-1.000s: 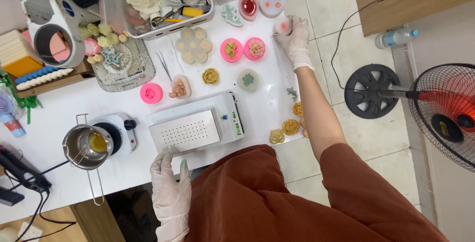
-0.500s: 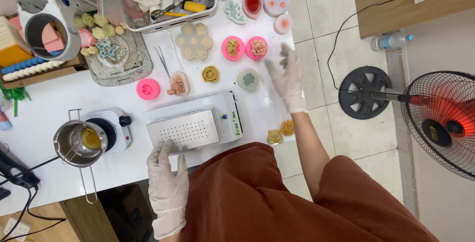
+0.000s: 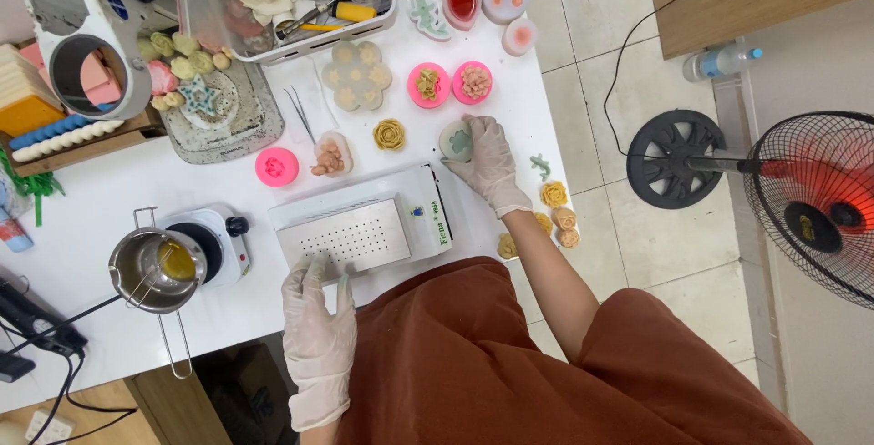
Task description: Unmolding decorative soaps and arranging them on a workspace.
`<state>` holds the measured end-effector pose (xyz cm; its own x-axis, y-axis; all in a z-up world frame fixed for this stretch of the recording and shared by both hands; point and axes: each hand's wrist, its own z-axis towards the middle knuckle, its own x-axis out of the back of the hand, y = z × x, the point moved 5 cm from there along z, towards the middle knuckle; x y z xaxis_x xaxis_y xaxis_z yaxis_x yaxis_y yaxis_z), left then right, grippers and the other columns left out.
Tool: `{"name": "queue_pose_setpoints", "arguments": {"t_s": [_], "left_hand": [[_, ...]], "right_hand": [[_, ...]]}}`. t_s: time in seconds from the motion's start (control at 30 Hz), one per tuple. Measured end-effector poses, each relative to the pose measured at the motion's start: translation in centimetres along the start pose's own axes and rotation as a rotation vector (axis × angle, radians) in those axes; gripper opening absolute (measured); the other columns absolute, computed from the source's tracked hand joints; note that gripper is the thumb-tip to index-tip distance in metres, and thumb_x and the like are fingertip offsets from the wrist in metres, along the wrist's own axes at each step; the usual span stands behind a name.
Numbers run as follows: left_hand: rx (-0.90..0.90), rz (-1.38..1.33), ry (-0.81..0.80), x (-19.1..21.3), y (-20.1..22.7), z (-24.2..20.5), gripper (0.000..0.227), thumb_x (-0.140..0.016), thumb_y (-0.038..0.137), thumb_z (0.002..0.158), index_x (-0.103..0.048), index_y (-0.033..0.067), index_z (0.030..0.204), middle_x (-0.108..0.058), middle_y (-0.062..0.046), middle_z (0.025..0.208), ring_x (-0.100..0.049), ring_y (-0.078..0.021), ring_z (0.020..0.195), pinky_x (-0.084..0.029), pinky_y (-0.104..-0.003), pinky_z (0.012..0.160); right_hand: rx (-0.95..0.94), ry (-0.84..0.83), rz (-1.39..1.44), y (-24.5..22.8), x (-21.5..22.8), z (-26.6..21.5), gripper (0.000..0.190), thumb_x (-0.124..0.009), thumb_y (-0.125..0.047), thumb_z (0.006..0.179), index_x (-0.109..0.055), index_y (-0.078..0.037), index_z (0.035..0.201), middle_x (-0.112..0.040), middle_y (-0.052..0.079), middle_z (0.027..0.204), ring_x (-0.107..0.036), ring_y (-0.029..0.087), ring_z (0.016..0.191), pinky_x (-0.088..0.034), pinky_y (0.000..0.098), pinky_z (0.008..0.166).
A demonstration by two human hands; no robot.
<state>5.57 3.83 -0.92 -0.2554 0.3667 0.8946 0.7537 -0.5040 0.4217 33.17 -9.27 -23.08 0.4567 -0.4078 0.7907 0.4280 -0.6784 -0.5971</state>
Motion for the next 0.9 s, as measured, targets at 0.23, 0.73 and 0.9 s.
{"name": "queue_pose_setpoints", "arguments": {"t_s": [0.23, 0.73, 0.9], "left_hand": [[0.011, -0.009, -0.006, 0.3, -0.7, 0.2, 0.042, -0.073, 0.016, 0.091, -0.064, 0.0048, 0.131, -0.058, -0.018, 0.134, -0.062, -0.0327, 0.12, -0.053, -0.04, 0.099], [0.044, -0.041, -0.008, -0.4, -1.2, 0.5, 0.046, -0.073, 0.016, 0.091, -0.064, 0.0042, 0.134, -0.057, -0.02, 0.134, -0.061, -0.0338, 0.12, -0.052, -0.04, 0.098], [0.028, -0.002, -0.003, -0.7, -1.4, 0.2, 0.042, -0.074, 0.016, 0.09, -0.065, 0.0039, 0.13, -0.058, -0.02, 0.133, -0.062, -0.0333, 0.12, -0.053, -0.04, 0.099]], "right_hand": [[0.044, -0.001, -0.018, 0.2, 0.2, 0.2, 0.089, -0.094, -0.032, 0.065, -0.051, -0.007, 0.138, -0.054, 0.014, 0.123, -0.053, 0.034, 0.115, -0.047, 0.0426, 0.1], [-0.156, 0.161, -0.045, 4.1, 8.1, 4.6, 0.086, -0.095, -0.035, 0.068, -0.053, -0.001, 0.135, -0.055, 0.019, 0.124, -0.054, 0.035, 0.115, -0.048, 0.0418, 0.1], [-0.314, 0.216, -0.008, 9.7, 7.6, 7.6, 0.086, -0.097, -0.037, 0.066, -0.055, -0.002, 0.132, -0.053, 0.019, 0.128, -0.055, 0.033, 0.117, -0.048, 0.0393, 0.103]]}}
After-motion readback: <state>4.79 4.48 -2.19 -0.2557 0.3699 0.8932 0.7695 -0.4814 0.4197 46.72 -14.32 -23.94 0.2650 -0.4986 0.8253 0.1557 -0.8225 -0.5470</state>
